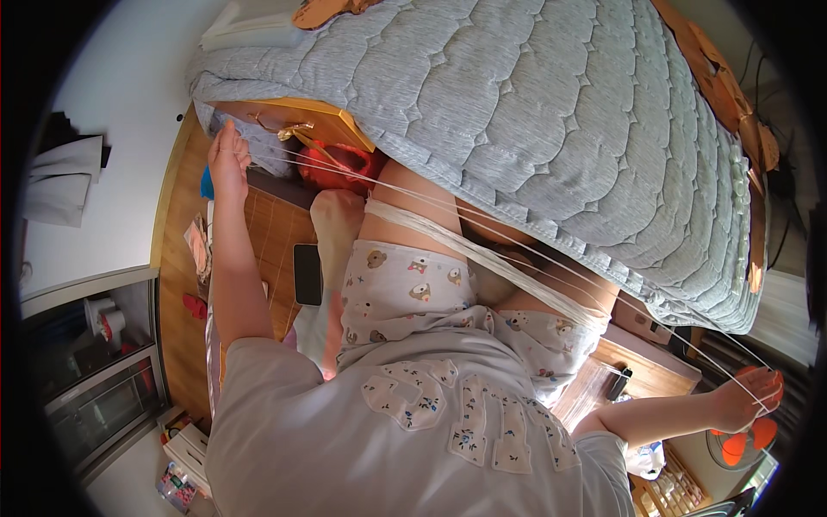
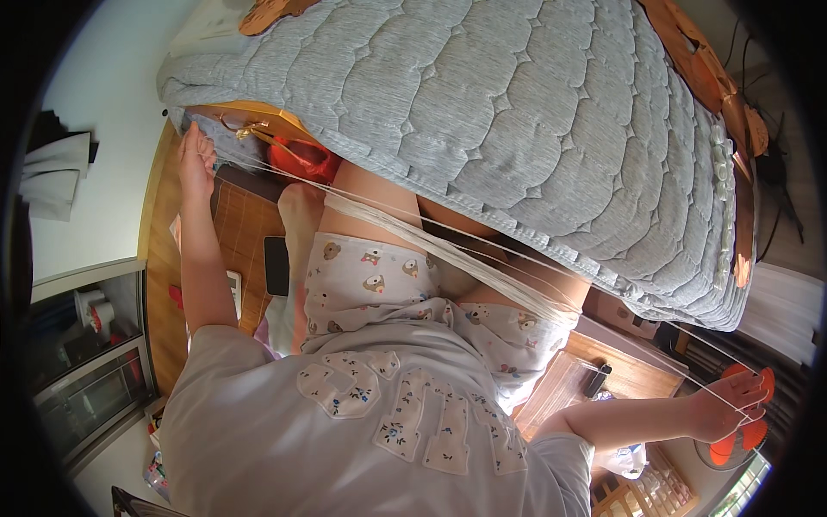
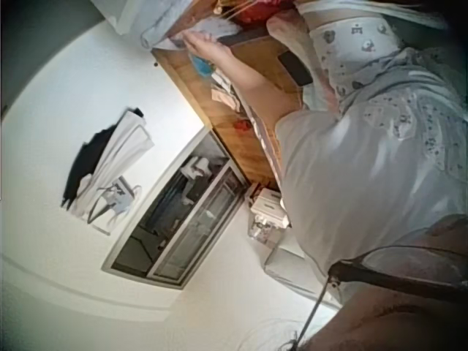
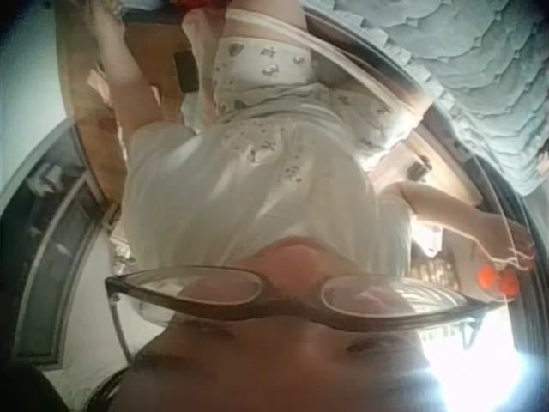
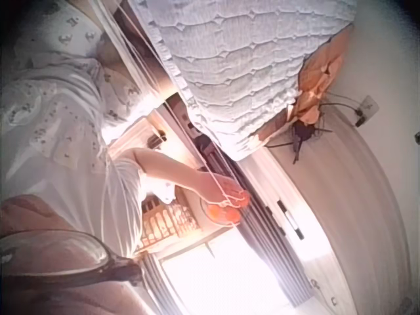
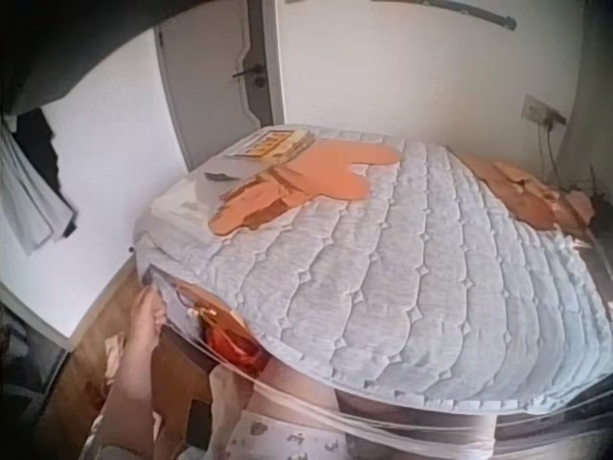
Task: Winding white thread from a larger bundle onto small plastic spools.
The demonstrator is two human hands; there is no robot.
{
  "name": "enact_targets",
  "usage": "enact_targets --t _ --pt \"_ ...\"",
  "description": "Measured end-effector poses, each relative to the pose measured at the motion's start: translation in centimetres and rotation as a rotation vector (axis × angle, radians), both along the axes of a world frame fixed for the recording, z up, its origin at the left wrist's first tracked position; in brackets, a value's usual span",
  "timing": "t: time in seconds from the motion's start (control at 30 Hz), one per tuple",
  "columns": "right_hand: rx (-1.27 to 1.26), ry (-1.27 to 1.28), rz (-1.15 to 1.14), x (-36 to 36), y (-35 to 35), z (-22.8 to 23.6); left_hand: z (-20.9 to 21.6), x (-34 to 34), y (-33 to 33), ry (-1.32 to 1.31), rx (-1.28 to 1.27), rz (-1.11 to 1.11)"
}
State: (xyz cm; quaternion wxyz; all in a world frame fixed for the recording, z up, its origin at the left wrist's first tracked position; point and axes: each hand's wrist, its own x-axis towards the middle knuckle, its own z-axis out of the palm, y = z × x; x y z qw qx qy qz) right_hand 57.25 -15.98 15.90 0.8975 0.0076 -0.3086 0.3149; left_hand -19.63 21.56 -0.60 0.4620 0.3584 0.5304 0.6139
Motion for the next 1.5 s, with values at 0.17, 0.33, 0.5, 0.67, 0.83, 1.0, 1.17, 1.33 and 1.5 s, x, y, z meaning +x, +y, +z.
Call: enact_targets --t 0.17,0.33,0.5,0.67,0.83,1.0,1.17,1.33,1.5 --pt "-0.276 -0.370 -0.463 -0.2 0.6 0.1 -0.6 -0.7 -0.3 -0.072 -0.038 -0.047" --pt "-0.130 -0.321 -0.179 1.1 0.0 -0.4 -1.9 -2.0 -0.7 -0.090 -0.058 -0.087" --pt "-0.196 -0.364 0.004 0.1 1.3 -1.4 -4.2 -3.6 -1.7 0.155 -0.307 -0.173" --pt "-0.516 0.009 -0.360 -3.0 3.7 -1.8 -6.9 -5.9 -4.6 0.251 -0.690 -0.467" --pt "-0.473 -0.051 0.061 -3.1 4.4 -2.8 -9.4 -8.3 -6.4 0.373 -1.102 -0.664" --pt "-0.569 -0.250 0.112 -6.2 5.8 -4.1 -7.3 -3.3 -7.6 1.669 -0.574 -0.898" --pt "-1.023 -0.367 -0.024 -17.5 9.6 -8.1 0.6 11.0 -11.3 1.458 0.186 -0.700" --pt "-1.069 -0.969 0.623 -29.1 12.1 -11.2 4.2 23.9 -15.1 0.126 0.021 -1.070" --pt "-0.954 -1.271 0.389 -33.2 13.3 -12.8 2.3 27.5 -16.5 -0.214 -0.124 -1.125"
